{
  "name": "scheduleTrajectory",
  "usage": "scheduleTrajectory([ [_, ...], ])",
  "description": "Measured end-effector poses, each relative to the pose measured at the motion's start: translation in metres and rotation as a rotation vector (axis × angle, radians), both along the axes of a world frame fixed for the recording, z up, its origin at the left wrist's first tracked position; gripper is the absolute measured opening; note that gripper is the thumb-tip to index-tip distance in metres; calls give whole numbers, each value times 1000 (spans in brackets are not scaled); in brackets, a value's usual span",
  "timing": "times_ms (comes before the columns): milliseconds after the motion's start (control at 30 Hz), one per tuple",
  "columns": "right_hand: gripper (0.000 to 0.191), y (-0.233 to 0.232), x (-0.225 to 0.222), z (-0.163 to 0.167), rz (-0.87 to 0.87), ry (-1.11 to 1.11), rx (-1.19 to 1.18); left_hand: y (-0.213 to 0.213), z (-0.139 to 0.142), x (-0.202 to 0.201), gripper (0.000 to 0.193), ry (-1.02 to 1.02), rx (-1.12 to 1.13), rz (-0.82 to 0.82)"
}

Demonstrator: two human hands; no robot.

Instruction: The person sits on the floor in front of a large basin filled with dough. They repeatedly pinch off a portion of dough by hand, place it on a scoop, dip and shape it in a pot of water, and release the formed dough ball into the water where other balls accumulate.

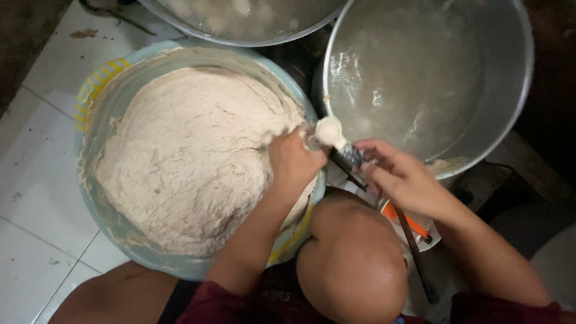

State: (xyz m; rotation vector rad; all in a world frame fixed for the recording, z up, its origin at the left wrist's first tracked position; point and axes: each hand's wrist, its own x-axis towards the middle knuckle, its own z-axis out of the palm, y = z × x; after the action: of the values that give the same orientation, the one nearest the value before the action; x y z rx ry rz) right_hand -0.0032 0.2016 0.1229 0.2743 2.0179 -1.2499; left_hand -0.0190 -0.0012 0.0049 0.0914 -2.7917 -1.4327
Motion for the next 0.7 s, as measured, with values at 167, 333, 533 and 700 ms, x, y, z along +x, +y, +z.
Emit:
scheduleTrajectory([
  [167, 45, 19, -27, -16, 81, 227, 277, 0, -4, 8, 54, 194, -324, 99],
  [333, 44, 17, -39, -9, 86, 440, 418, -1, -7, 10, 27, 225, 114, 75],
  [533, 47, -6, -3, 19, 86, 196, 205, 4, -4, 12, 29, 165, 342, 116],
  [700, 43, -25, 15, 18, 225, 542, 103, 7, 5, 15, 28, 76, 404, 49],
])
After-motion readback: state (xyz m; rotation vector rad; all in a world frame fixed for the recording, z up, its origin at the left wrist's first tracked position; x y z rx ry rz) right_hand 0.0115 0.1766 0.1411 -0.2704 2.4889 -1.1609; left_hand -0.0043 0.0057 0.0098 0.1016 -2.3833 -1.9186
